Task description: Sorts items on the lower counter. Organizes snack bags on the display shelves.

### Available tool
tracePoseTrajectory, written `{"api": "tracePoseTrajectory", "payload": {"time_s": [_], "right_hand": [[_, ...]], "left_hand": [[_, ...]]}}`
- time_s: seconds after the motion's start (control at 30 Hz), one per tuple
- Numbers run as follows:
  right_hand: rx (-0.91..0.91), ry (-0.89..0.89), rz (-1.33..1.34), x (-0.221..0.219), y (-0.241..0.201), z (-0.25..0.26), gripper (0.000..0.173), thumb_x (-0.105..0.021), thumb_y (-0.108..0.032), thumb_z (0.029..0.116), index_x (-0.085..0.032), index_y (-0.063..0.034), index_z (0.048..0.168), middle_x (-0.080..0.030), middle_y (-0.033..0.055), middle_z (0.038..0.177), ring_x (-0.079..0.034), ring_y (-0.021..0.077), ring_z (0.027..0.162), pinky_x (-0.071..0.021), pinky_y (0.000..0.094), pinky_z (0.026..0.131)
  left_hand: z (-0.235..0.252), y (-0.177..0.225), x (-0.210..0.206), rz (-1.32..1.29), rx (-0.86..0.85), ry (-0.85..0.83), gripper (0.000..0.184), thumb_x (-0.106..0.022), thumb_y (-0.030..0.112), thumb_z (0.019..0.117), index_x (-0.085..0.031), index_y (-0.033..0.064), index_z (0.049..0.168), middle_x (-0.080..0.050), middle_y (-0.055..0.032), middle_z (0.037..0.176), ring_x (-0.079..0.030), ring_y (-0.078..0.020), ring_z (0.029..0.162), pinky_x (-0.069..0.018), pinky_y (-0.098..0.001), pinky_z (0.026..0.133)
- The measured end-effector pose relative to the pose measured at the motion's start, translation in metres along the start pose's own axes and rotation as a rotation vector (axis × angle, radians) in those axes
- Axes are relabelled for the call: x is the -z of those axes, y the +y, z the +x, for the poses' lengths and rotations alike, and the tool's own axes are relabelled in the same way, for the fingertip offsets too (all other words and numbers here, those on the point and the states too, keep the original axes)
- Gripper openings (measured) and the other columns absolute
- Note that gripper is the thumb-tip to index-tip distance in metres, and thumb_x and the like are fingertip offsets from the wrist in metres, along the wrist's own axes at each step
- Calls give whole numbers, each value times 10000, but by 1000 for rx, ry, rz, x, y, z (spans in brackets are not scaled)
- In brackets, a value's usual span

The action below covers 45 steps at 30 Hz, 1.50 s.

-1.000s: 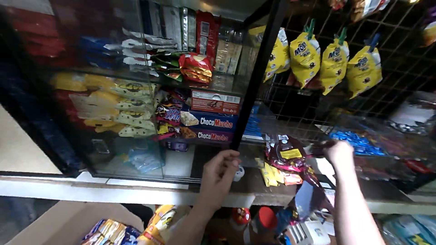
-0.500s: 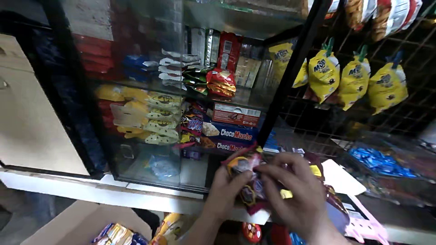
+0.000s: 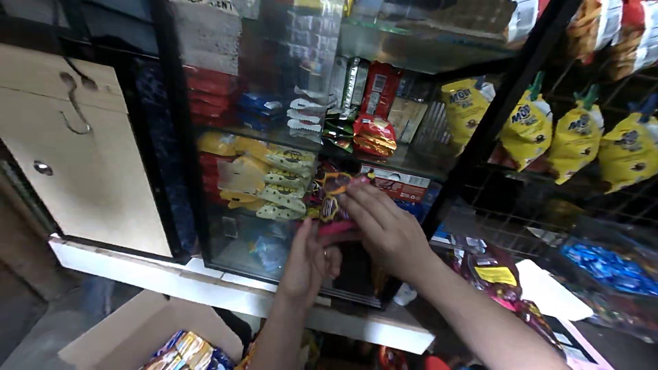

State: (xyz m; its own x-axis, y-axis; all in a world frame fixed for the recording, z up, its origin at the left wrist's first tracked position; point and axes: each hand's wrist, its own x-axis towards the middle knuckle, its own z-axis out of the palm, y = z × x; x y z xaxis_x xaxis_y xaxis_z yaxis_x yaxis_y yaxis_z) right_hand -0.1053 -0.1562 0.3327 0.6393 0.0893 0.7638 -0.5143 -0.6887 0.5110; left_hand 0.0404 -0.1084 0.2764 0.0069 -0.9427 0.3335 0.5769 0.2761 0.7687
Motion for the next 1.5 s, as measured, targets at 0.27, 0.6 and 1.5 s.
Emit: {"api": "tracePoseTrajectory", "payload": {"time_s": [0.27, 0.6, 1.5], "right_hand": [[-210, -125, -23, -57, 3, 24, 257, -637, 41, 892, -701, 103, 1133, -692, 263, 1223, -673, 406, 1176, -575, 452, 934], [-354, -157, 167, -66, 9, 22, 202, -686, 21, 867, -694, 99, 1052, -686, 274, 1170, -688, 411, 1113, -590, 485, 885], [-319, -721, -22, -16, 26, 32, 303, -567, -51, 1005, -636, 38, 1286, -673, 173, 1287, -564, 346, 1309, -401, 574, 1049]], "left_hand": [[-1, 1, 12, 124, -39, 38, 628, -20, 347, 1073, -327, -45, 1456, -724, -35, 1057, -543, -2, 534, -458, -132, 497], [-2, -4, 15, 173, -97, 43, 595, -92, 341, 1083, -285, -62, 1476, -742, -25, 1033, -548, -3, 527, -468, -141, 501], [55, 37, -36, 1776, -163, 26, 599, -544, 35, 1023, -363, 138, 1584, -472, -106, 1558, -698, -401, 1010, -548, -588, 818]]}}
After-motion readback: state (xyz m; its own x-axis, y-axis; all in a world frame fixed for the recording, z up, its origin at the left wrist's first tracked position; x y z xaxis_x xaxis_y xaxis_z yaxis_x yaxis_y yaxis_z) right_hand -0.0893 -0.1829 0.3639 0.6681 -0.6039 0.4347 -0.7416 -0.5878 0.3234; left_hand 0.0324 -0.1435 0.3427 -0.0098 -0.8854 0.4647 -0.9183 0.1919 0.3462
